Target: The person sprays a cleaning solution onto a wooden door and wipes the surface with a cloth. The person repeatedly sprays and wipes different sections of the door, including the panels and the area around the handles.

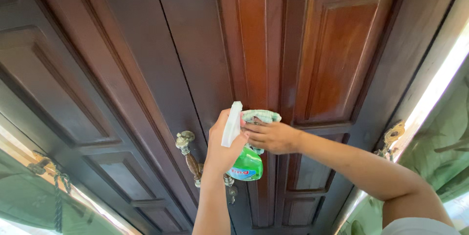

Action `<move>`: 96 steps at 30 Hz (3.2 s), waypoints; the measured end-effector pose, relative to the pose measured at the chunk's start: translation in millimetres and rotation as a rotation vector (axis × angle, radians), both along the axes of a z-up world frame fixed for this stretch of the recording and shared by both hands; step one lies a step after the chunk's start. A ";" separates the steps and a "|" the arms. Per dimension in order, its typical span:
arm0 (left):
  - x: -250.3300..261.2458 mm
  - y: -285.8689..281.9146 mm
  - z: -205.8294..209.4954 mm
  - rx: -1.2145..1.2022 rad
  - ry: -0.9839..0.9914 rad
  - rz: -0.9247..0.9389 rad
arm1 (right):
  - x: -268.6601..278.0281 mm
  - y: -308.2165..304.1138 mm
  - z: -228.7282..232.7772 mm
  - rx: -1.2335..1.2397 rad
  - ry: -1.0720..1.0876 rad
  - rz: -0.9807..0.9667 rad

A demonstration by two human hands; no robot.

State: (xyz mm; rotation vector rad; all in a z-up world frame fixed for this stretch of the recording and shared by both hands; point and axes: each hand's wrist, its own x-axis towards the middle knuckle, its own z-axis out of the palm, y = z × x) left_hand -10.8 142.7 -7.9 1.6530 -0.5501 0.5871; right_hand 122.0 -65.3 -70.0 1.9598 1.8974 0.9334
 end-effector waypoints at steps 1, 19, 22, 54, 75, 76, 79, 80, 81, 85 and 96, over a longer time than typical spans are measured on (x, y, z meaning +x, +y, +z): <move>0.6 0.4 -1.7 -0.002 0.016 -0.023 | 0.1 -0.6 4.8 -0.063 -0.020 0.002; -9.9 1.2 -3.4 -0.046 0.116 -0.077 | -6.0 22.4 173.1 0.540 -0.392 -0.217; -13.0 2.7 -5.7 -0.084 0.075 -0.108 | -11.0 12.7 116.6 0.425 -0.298 -0.200; -1.6 -55.1 -5.3 -0.136 0.104 -0.047 | -24.4 -54.2 78.8 0.461 -0.295 -0.278; -9.5 -67.8 -5.8 -0.151 0.154 0.063 | 0.5 -24.4 167.0 0.693 -0.366 -0.064; -11.2 -67.0 -4.8 -0.153 0.165 0.082 | -2.2 -16.8 167.4 0.679 -0.342 -0.049; -17.3 -63.7 -5.7 -0.156 0.174 0.126 | -8.4 -5.2 153.1 0.622 -0.267 -0.012; -20.3 -62.5 -7.2 -0.159 0.156 0.133 | -11.2 -5.1 144.2 0.591 -0.245 0.001; -21.8 -60.9 -7.9 -0.165 0.133 0.141 | -12.7 -4.9 136.1 0.559 -0.227 0.017; -29.8 -55.9 -11.2 -0.101 0.043 0.255 | -22.7 -11.4 93.1 0.469 -0.170 0.011; -57.7 -51.8 -5.9 -0.075 0.036 0.362 | -60.5 -12.4 39.4 0.856 0.697 -0.255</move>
